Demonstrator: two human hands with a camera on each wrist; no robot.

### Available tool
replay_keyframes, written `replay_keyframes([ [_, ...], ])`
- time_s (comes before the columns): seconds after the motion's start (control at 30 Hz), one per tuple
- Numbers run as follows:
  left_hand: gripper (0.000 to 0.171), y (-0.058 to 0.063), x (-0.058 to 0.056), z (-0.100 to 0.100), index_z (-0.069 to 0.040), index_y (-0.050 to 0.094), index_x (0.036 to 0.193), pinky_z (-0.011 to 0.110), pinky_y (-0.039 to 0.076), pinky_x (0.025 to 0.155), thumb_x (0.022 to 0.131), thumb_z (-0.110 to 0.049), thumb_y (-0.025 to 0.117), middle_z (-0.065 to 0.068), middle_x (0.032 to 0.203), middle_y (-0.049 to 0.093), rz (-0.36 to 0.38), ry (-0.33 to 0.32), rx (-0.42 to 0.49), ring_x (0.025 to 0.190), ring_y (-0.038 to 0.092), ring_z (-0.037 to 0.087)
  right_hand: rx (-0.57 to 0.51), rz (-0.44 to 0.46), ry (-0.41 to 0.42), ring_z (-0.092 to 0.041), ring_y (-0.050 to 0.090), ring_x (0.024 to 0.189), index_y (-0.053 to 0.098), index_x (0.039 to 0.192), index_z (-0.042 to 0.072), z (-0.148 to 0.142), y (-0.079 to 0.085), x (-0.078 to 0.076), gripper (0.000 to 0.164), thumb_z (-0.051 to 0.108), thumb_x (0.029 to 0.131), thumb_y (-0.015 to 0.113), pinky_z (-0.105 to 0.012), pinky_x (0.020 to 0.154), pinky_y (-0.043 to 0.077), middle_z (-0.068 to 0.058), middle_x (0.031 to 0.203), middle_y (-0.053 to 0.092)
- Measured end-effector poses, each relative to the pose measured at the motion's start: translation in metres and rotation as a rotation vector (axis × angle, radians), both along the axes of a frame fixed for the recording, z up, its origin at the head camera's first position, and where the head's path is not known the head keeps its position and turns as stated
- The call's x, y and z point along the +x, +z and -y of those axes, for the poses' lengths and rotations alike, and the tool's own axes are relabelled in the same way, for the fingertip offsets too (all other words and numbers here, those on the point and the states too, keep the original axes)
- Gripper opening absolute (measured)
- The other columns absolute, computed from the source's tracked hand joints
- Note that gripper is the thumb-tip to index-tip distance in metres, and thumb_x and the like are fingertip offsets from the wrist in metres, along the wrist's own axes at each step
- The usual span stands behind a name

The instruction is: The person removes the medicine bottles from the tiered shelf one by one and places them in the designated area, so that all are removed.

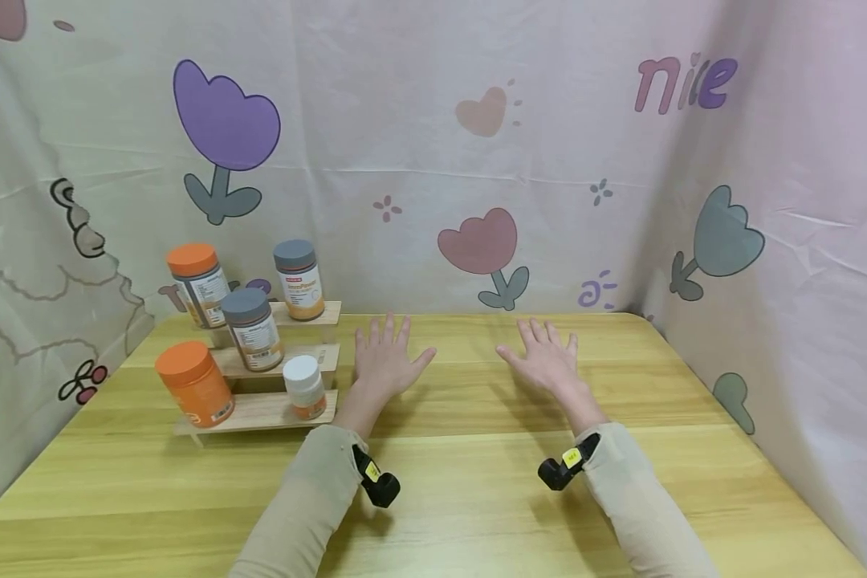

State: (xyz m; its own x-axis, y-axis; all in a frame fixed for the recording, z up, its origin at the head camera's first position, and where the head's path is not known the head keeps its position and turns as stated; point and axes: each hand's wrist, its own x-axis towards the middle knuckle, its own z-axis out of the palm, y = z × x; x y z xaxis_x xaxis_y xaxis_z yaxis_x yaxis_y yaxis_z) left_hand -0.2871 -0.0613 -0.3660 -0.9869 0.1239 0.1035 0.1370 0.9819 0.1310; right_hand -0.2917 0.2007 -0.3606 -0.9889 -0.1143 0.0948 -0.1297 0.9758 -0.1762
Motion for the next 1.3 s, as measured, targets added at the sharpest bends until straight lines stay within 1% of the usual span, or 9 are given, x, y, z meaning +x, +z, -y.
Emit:
replay_keyframes([
  [0.4, 0.083, 0.004, 0.001, -0.003, -0.021, 0.008, 0.151, 0.056, 0.000, 0.110, 0.087, -0.072, 0.017, 0.011, 0.154, 0.002, 0.010, 0.000, -0.019, 0.139, 0.000, 0.035, 0.014, -0.012, 0.023, -0.037, 0.005, 0.139, 0.016, 0.149, 0.013, 0.010, 0.002, 0.000, 0.081, 0.065, 0.089, 0.033, -0.064, 0.104, -0.009, -0.014, 0.153, 0.012],
  [0.6, 0.085, 0.003, 0.004, -0.002, -0.018, 0.007, 0.150, 0.056, -0.005, 0.110, 0.086, -0.073, 0.020, 0.010, 0.154, 0.001, 0.020, -0.015, 0.014, 0.140, -0.002, 0.035, -0.006, -0.027, 0.026, -0.037, 0.007, 0.139, 0.017, 0.149, 0.013, 0.012, -0.001, 0.000, 0.080, 0.062, 0.090, 0.035, -0.064, 0.104, -0.008, -0.014, 0.153, 0.014],
  [0.73, 0.090, 0.003, 0.009, 0.001, -0.014, 0.008, 0.150, 0.056, -0.005, 0.110, 0.085, -0.073, 0.024, 0.011, 0.154, 0.003, 0.006, -0.046, 0.053, 0.140, -0.001, 0.035, -0.072, -0.032, 0.026, -0.037, 0.010, 0.138, 0.017, 0.149, 0.009, 0.016, -0.001, 0.001, 0.081, 0.061, 0.090, 0.038, -0.063, 0.106, -0.005, -0.015, 0.152, 0.017],
  [0.83, 0.094, 0.004, 0.014, 0.006, -0.008, 0.011, 0.150, 0.055, 0.000, 0.111, 0.084, -0.073, 0.031, 0.013, 0.154, 0.008, -0.036, -0.086, 0.092, 0.140, 0.004, 0.035, -0.177, -0.029, 0.037, -0.038, 0.013, 0.138, 0.016, 0.148, 0.004, 0.019, -0.001, 0.003, 0.083, 0.057, 0.090, 0.042, -0.060, 0.108, -0.002, -0.018, 0.151, 0.018],
  [0.93, 0.100, 0.010, 0.020, 0.013, -0.004, 0.014, 0.148, 0.052, 0.007, 0.112, 0.081, -0.071, 0.044, 0.015, 0.153, 0.013, -0.086, -0.130, 0.167, 0.139, 0.010, 0.034, -0.304, -0.023, 0.067, -0.040, 0.013, 0.137, 0.014, 0.146, -0.002, 0.023, -0.001, 0.005, 0.084, 0.053, 0.091, 0.046, -0.054, 0.111, 0.003, -0.023, 0.150, 0.016],
  [1.03, 0.102, 0.021, 0.031, 0.022, 0.000, 0.017, 0.147, 0.049, 0.013, 0.112, 0.078, -0.064, 0.058, 0.017, 0.152, 0.018, -0.113, -0.184, 0.289, 0.138, 0.016, 0.033, -0.422, -0.015, 0.109, -0.040, 0.013, 0.137, 0.013, 0.145, -0.007, 0.029, 0.001, 0.007, 0.084, 0.047, 0.092, 0.050, -0.049, 0.112, 0.007, -0.026, 0.149, 0.015],
  [1.13, 0.104, 0.035, 0.046, 0.032, -0.002, 0.015, 0.148, 0.047, 0.018, 0.112, 0.075, -0.056, 0.068, 0.015, 0.152, 0.017, -0.095, -0.218, 0.426, 0.138, 0.019, 0.032, -0.512, 0.003, 0.144, -0.039, 0.014, 0.137, 0.013, 0.145, -0.007, 0.038, 0.004, 0.011, 0.084, 0.044, 0.092, 0.052, -0.048, 0.112, 0.011, -0.026, 0.149, 0.017],
  [1.23, 0.104, 0.048, 0.065, 0.043, -0.008, 0.013, 0.149, 0.048, 0.023, 0.109, 0.075, -0.052, 0.071, 0.011, 0.152, 0.018, -0.086, -0.220, 0.546, 0.137, 0.022, 0.031, -0.590, 0.015, 0.180, -0.037, 0.019, 0.136, 0.014, 0.146, -0.005, 0.048, 0.007, 0.016, 0.082, 0.041, 0.091, 0.055, -0.047, 0.112, 0.016, -0.023, 0.149, 0.022],
  [1.3, 0.103, 0.057, 0.077, 0.052, -0.010, 0.015, 0.149, 0.050, 0.027, 0.107, 0.074, -0.049, 0.073, 0.011, 0.152, 0.021, -0.116, -0.220, 0.618, 0.135, 0.026, 0.033, -0.632, 0.023, 0.212, -0.036, 0.022, 0.136, 0.016, 0.146, -0.004, 0.056, 0.009, 0.020, 0.081, 0.037, 0.091, 0.058, -0.046, 0.111, 0.018, -0.022, 0.148, 0.025],
])
